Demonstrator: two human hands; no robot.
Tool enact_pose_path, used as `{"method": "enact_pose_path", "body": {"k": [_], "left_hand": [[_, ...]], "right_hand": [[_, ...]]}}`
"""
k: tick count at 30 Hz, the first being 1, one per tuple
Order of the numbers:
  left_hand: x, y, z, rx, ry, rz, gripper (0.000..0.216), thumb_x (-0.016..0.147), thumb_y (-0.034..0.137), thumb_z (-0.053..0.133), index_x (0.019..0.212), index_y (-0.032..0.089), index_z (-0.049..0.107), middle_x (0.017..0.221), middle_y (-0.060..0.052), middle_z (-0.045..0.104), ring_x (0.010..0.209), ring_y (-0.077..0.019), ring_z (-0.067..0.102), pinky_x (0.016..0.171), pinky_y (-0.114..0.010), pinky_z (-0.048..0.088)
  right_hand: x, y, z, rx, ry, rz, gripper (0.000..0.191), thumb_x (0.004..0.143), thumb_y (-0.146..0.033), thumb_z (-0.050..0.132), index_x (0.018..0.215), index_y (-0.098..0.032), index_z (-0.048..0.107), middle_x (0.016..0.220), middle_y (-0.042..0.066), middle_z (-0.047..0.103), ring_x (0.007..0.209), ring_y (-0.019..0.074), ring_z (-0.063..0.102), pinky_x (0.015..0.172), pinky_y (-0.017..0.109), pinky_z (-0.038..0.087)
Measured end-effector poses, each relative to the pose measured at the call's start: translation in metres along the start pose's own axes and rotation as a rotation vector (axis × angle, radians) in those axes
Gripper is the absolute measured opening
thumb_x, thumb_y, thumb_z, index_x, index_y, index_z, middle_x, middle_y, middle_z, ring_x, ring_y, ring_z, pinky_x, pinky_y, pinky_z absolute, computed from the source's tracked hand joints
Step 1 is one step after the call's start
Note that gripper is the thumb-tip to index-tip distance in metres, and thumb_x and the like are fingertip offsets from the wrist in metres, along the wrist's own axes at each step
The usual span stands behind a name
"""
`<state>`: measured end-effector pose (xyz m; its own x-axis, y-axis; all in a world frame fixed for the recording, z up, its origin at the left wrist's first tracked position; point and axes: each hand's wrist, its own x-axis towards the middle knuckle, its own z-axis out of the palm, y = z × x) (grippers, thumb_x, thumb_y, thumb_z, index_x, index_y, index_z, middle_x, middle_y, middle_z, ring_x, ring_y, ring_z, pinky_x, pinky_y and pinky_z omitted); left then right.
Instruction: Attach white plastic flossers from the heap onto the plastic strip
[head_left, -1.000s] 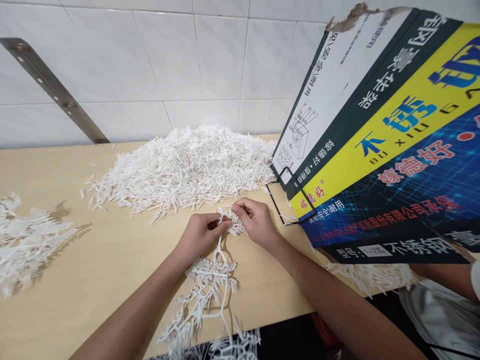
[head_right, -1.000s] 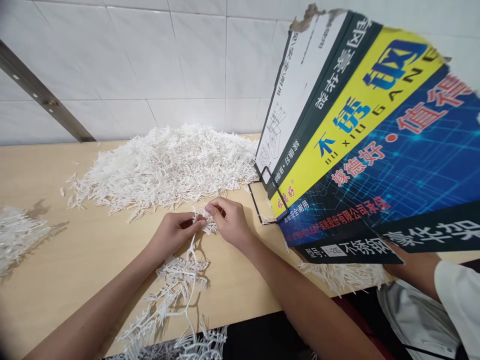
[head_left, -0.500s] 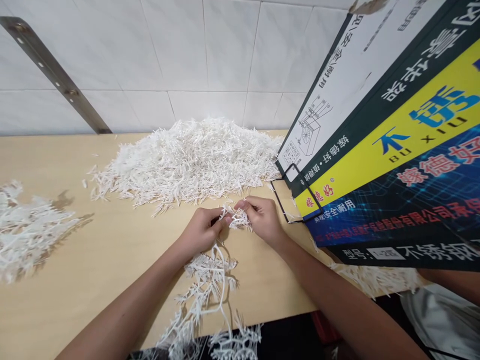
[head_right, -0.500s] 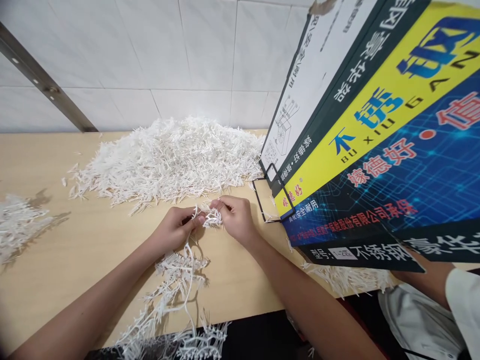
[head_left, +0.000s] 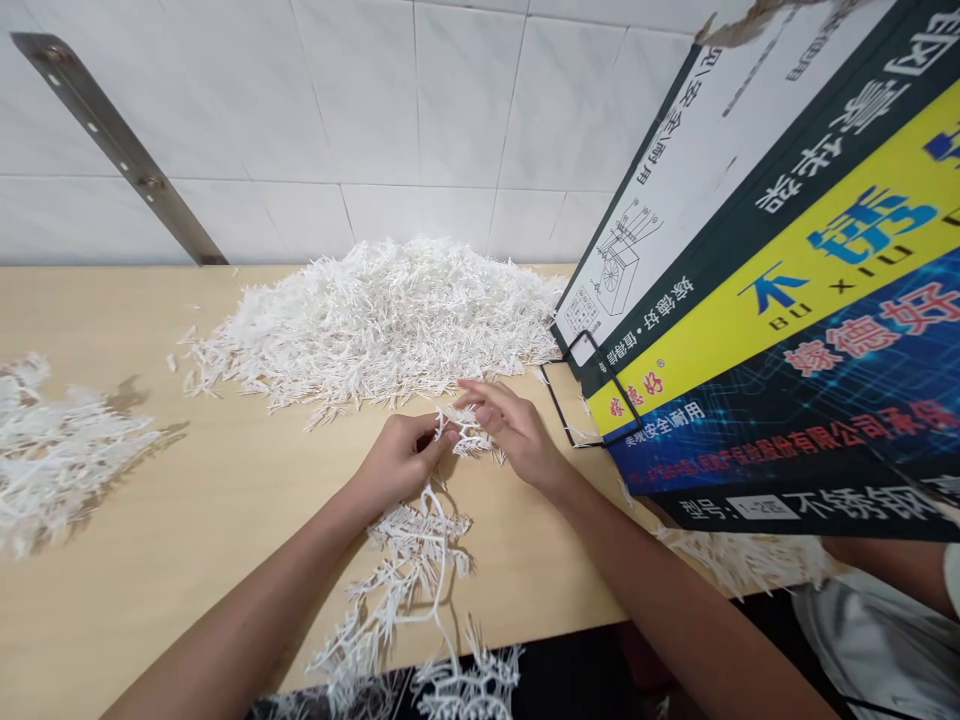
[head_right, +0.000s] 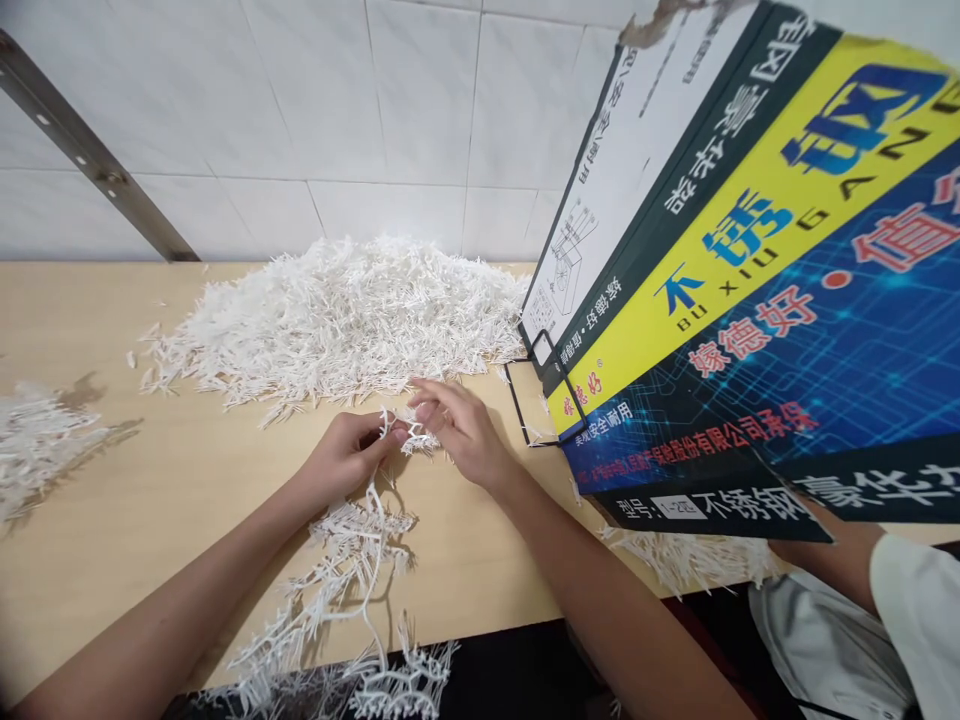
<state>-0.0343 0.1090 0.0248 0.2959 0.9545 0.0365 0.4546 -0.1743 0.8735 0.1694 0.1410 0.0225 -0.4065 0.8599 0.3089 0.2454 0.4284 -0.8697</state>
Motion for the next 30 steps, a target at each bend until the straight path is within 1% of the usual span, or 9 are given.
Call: {"method": "enact_pose_path", "body": {"k": [2, 4, 11, 13, 17, 20, 24, 28, 30], "left_hand": [[0.0, 0.001, 0.0, 0.019, -0.035, 0.019, 0.04, 0.098, 0.042, 0.053, 0.067, 0.019, 0.044, 0.059, 0.005, 0.036, 0.056, -0.0104, 0.033, 0.055, -0.025, 0.025], [0.001, 0.001, 0.0, 0.044, -0.064, 0.042, 0.037, 0.098, 0.04, 0.051, 0.068, 0.018, 0.047, 0.059, 0.005, 0.037, 0.057, -0.0105, 0.033, 0.056, -0.026, 0.025], [-0.002, 0.0, -0.005, 0.043, -0.132, 0.068, 0.04, 0.096, 0.04, 0.054, 0.063, 0.018, 0.05, 0.057, 0.003, 0.039, 0.056, -0.0109, 0.034, 0.054, -0.026, 0.025], [-0.003, -0.001, -0.005, 0.047, -0.093, 0.059, 0.038, 0.096, 0.041, 0.054, 0.066, 0.018, 0.054, 0.057, 0.003, 0.04, 0.055, -0.011, 0.035, 0.054, -0.026, 0.027], [0.0, -0.003, -0.002, 0.044, 0.063, 0.032, 0.038, 0.097, 0.043, 0.053, 0.069, 0.018, 0.054, 0.058, 0.004, 0.041, 0.056, -0.0114, 0.038, 0.057, -0.026, 0.029], [0.002, -0.004, -0.001, 0.048, 0.096, 0.028, 0.039, 0.097, 0.044, 0.053, 0.069, 0.018, 0.054, 0.059, 0.004, 0.044, 0.057, -0.0117, 0.04, 0.057, -0.026, 0.03], [0.001, -0.002, -0.003, 0.098, -0.016, 0.065, 0.037, 0.096, 0.041, 0.053, 0.067, 0.018, 0.055, 0.056, 0.003, 0.044, 0.056, -0.0117, 0.039, 0.056, -0.026, 0.029], [-0.003, -0.002, -0.004, 0.089, -0.058, 0.055, 0.036, 0.096, 0.041, 0.053, 0.07, 0.017, 0.06, 0.057, 0.002, 0.048, 0.055, -0.012, 0.04, 0.056, -0.026, 0.03], [-0.003, -0.002, -0.004, 0.069, -0.018, 0.041, 0.036, 0.096, 0.042, 0.054, 0.071, 0.017, 0.062, 0.058, 0.002, 0.048, 0.055, -0.012, 0.039, 0.055, -0.026, 0.03]], "right_hand": [[-0.001, 0.003, 0.003, -0.043, -0.061, 0.033, 0.034, 0.098, -0.05, 0.061, 0.104, -0.022, 0.079, 0.1, 0.007, 0.078, 0.091, 0.022, 0.069, 0.078, 0.031, 0.052], [-0.001, 0.009, 0.006, -0.037, 0.01, 0.109, 0.035, 0.096, -0.049, 0.063, 0.082, -0.02, 0.077, 0.076, 0.005, 0.075, 0.073, 0.02, 0.067, 0.068, 0.03, 0.049], [0.01, 0.038, -0.006, 0.233, 0.641, 0.251, 0.049, 0.097, -0.063, 0.053, 0.077, -0.02, 0.062, 0.062, 0.003, 0.062, 0.053, 0.0139, 0.052, 0.052, 0.027, 0.039], [0.01, 0.033, -0.01, 0.196, 0.562, 0.203, 0.044, 0.099, -0.059, 0.052, 0.087, -0.019, 0.067, 0.072, 0.005, 0.068, 0.062, 0.0158, 0.058, 0.059, 0.029, 0.044], [0.002, 0.007, -0.006, -0.014, 0.208, 0.015, 0.042, 0.103, -0.051, 0.05, 0.13, -0.024, 0.068, 0.122, 0.011, 0.073, 0.109, 0.0244, 0.065, 0.09, 0.038, 0.051], [-0.002, -0.004, 0.0, -0.118, 0.05, -0.077, 0.037, 0.101, -0.049, 0.055, 0.119, -0.024, 0.075, 0.115, 0.01, 0.074, 0.108, 0.0267, 0.064, 0.09, 0.04, 0.051], [-0.002, 0.013, 0.0, -0.139, 0.25, 0.041, 0.043, 0.103, -0.049, 0.052, 0.079, -0.02, 0.073, 0.072, 0.005, 0.068, 0.07, 0.0196, 0.061, 0.069, 0.033, 0.047], [0.004, 0.031, -0.011, -0.043, 0.636, 0.174, 0.049, 0.103, -0.059, 0.045, 0.078, -0.02, 0.063, 0.064, 0.001, 0.058, 0.061, 0.0167, 0.054, 0.062, 0.029, 0.044], [0.005, 0.027, -0.014, -0.023, 0.545, 0.146, 0.046, 0.102, -0.059, 0.047, 0.09, -0.02, 0.067, 0.077, 0.005, 0.067, 0.072, 0.0182, 0.061, 0.07, 0.03, 0.049]]}}
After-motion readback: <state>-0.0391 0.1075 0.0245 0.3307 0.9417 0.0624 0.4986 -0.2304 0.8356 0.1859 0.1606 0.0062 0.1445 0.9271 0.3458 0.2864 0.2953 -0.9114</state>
